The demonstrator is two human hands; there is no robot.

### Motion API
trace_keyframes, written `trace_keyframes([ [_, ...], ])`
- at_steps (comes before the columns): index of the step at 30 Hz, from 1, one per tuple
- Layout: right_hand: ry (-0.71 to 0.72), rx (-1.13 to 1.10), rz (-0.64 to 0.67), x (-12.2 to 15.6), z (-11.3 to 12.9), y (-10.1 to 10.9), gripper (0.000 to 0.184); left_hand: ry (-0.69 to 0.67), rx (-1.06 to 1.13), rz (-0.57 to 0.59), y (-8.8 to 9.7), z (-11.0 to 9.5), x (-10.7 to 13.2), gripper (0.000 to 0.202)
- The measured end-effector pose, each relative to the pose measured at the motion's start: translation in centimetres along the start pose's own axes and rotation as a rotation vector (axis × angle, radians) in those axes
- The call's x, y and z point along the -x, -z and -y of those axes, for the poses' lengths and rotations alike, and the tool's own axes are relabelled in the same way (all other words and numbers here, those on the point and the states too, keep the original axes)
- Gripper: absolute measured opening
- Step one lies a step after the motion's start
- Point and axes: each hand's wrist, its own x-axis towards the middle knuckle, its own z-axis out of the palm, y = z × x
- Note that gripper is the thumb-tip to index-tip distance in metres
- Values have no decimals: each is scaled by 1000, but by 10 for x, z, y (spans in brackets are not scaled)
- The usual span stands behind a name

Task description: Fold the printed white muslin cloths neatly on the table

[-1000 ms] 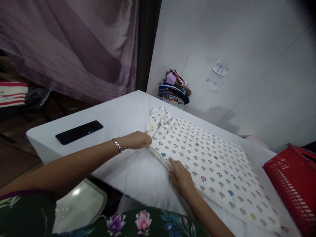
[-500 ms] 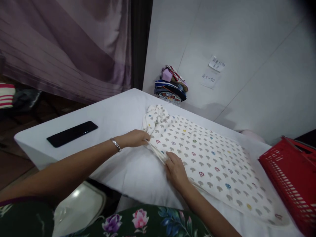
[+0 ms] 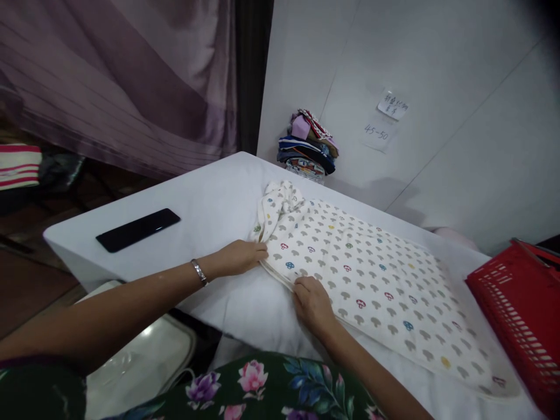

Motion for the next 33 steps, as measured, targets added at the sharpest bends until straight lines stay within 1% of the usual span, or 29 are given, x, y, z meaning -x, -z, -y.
trace_keyframes([
  [2,-4,14,14,0,0,-1,19,-81,11,-2,-7,-8,2,25],
  [4,-6,28,19,1,-1,-2,18,-127,8,-32,-14,-16,2,31],
  [7,-4,39,9,1,-3,-3,17,-148,-48,-56,-23,-23,2,24],
  [11,6,8,-35,1,-5,-2,17,-161,-109,-102,-33,-27,0,12],
  [16,48,-8,-110,0,-3,4,19,-167,-119,-169,-40,-31,-1,11],
  [21,33,-20,-113,-1,-1,8,20,-168,-165,-132,-41,-35,-3,14],
  [24,31,-54,-119,-2,-1,8,20,-160,-197,-106,-37,-37,-7,19],
  [26,28,-69,-122,-2,-1,8,19,-188,-206,-100,-33,-39,-7,22],
  [30,21,-79,-84,0,0,7,19,-231,-197,-114,-28,-39,3,28],
  [33,35,-73,-62,1,3,4,18,-195,-112,-144,-29,-37,14,29],
])
